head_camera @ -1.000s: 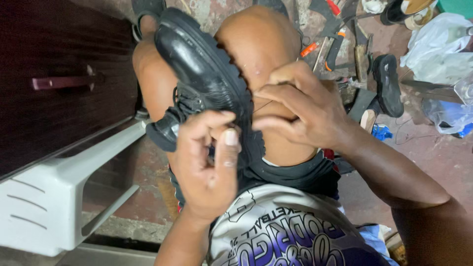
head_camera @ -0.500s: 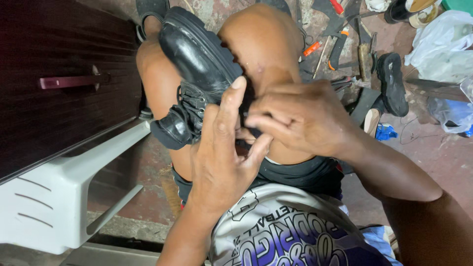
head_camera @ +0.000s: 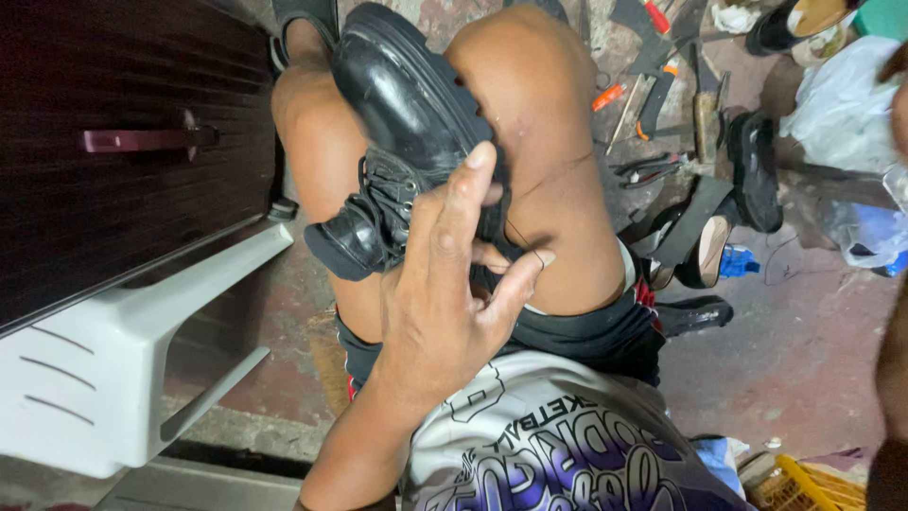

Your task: The person is repairing a black leather shoe by hand-stitching the sole to the upper. They use a stitching awl and thread to pull stitches through the sole, working methodically along the edge of the shoe.

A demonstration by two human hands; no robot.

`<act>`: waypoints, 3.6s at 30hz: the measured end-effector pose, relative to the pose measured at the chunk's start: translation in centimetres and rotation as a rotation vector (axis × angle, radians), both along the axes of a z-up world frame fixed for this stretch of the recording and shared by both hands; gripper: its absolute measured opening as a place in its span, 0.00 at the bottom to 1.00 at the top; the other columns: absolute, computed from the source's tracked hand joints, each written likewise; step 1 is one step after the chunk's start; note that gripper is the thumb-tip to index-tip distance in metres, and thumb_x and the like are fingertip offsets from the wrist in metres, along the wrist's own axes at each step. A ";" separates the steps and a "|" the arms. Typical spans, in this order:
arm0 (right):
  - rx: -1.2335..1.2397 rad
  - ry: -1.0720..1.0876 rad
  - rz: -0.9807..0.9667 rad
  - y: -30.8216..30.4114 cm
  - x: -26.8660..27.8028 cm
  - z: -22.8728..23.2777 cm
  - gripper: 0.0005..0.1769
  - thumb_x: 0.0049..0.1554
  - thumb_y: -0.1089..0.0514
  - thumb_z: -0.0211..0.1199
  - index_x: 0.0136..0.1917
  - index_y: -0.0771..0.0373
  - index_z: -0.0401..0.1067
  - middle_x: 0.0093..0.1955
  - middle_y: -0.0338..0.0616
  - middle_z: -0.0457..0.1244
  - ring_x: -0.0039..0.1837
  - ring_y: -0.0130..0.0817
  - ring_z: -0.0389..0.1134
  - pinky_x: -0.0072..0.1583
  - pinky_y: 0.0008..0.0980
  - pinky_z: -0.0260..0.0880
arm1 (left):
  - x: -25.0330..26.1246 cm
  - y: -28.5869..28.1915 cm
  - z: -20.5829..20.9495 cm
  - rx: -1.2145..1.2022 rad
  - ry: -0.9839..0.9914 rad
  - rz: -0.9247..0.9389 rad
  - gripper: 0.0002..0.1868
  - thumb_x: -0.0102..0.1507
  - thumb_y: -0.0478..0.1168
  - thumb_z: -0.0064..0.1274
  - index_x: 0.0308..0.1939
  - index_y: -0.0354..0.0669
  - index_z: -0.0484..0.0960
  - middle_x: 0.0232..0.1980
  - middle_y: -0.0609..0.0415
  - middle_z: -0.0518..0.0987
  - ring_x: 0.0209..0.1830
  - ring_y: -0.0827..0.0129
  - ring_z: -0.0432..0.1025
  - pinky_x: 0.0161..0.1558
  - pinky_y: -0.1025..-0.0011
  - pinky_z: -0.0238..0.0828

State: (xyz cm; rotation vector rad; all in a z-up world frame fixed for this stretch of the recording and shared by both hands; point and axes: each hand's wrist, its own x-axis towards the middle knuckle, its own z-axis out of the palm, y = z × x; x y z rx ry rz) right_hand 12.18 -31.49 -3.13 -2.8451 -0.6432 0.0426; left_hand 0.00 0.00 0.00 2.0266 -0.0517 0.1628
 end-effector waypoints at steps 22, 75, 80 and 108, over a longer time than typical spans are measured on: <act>1.092 0.794 0.100 12.2 -6.3 0.6 0.33 0.61 0.56 0.66 0.74 0.65 0.57 0.45 0.33 0.59 0.43 0.21 0.56 0.45 0.22 0.54 | -6.4 2.8 -3.7 0.051 0.273 0.318 0.09 0.66 0.31 0.49 0.49 0.34 0.79 0.40 0.52 0.80 0.35 0.72 0.78 0.41 0.76 0.73; 0.876 0.423 0.071 12.2 -5.4 -0.2 0.11 0.67 0.57 0.60 0.44 0.64 0.68 0.51 0.49 0.65 0.43 0.30 0.65 0.49 0.32 0.69 | -4.8 3.3 -5.5 0.166 -0.106 0.159 0.15 0.66 0.29 0.43 0.54 0.19 0.74 0.52 0.29 0.78 0.55 0.39 0.73 0.59 0.50 0.64; 1.408 0.501 0.191 14.9 -5.8 -1.2 0.13 0.73 0.55 0.57 0.48 0.63 0.64 0.49 0.46 0.64 0.46 0.32 0.67 0.55 0.33 0.74 | -4.1 3.4 -5.3 0.075 0.143 0.180 0.11 0.67 0.34 0.47 0.48 0.31 0.82 0.44 0.40 0.81 0.48 0.51 0.78 0.55 0.63 0.71; 1.635 0.699 -0.123 17.3 -2.8 -1.7 0.16 0.72 0.49 0.51 0.46 0.61 0.64 0.40 0.42 0.59 0.36 0.26 0.60 0.32 0.21 0.52 | -4.9 4.5 -4.5 -0.433 0.273 0.246 0.10 0.62 0.35 0.48 0.46 0.36 0.76 0.43 0.59 0.78 0.44 0.76 0.73 0.48 0.76 0.68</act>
